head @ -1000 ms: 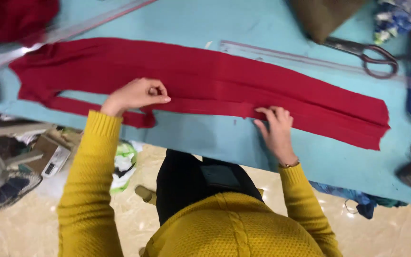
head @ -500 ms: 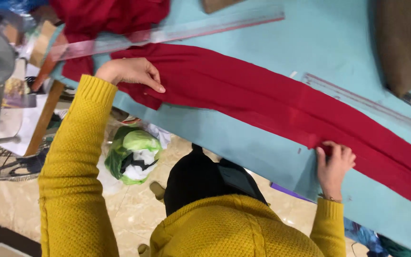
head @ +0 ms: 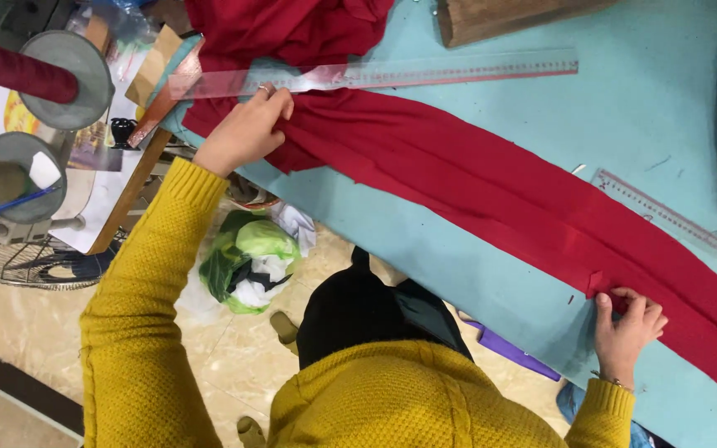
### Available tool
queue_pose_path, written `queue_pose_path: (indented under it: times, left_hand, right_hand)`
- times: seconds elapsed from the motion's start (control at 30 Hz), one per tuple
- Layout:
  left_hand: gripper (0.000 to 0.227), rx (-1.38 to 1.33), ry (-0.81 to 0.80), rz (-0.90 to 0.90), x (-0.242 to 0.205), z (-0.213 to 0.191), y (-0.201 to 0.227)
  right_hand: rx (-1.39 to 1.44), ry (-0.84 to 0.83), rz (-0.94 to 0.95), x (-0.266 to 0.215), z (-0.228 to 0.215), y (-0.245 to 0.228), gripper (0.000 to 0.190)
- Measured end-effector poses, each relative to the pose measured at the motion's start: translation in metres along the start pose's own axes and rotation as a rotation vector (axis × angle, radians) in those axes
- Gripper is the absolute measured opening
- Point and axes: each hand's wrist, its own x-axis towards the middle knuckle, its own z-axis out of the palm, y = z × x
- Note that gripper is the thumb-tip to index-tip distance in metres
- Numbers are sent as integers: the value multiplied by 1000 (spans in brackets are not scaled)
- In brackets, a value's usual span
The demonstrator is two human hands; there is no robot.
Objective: The person irons a long strip of red fabric on a light blue table using a steam iron. They then fold the fabric strip multiple times by hand, aligning the edges and smoothing the folds to create a narrower, multi-layered piece.
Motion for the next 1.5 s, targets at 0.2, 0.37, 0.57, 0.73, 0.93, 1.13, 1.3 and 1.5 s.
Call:
queue_pose_path:
  times: [0.2,0.37,0.57,0.73,0.93,1.13,1.3,1.5]
  left_hand:
    - [15,465,530,338,7,4,-32]
    - [17,-277,402,-106,15,-6,-52]
    - [33,-692,-174,-207,-18,-70,-21]
    - [18,-333,-216,-70,-17,-103,-4]
    - [17,124,3,37,8,-75,-30]
    - [17,173,53,6,22,-31,-68]
    - [26,308,44,-149,18,-13,-72]
    - [19,468,514,92,8,9,-69]
  right_hand:
    - [16,-23,36,1,5,4,37]
    - [-54,5,28,0,8,6,48]
    - [-14,1,66,-1,9,4,45]
    - [-52,32,29,0,13,5,41]
    - [-17,6,67,0,7,0,37]
    - [-4,24,30,-1,1,-9,30]
    - [8,32,35,0,-2,-12,28]
    - [30,35,13,-1,-7,-19,22]
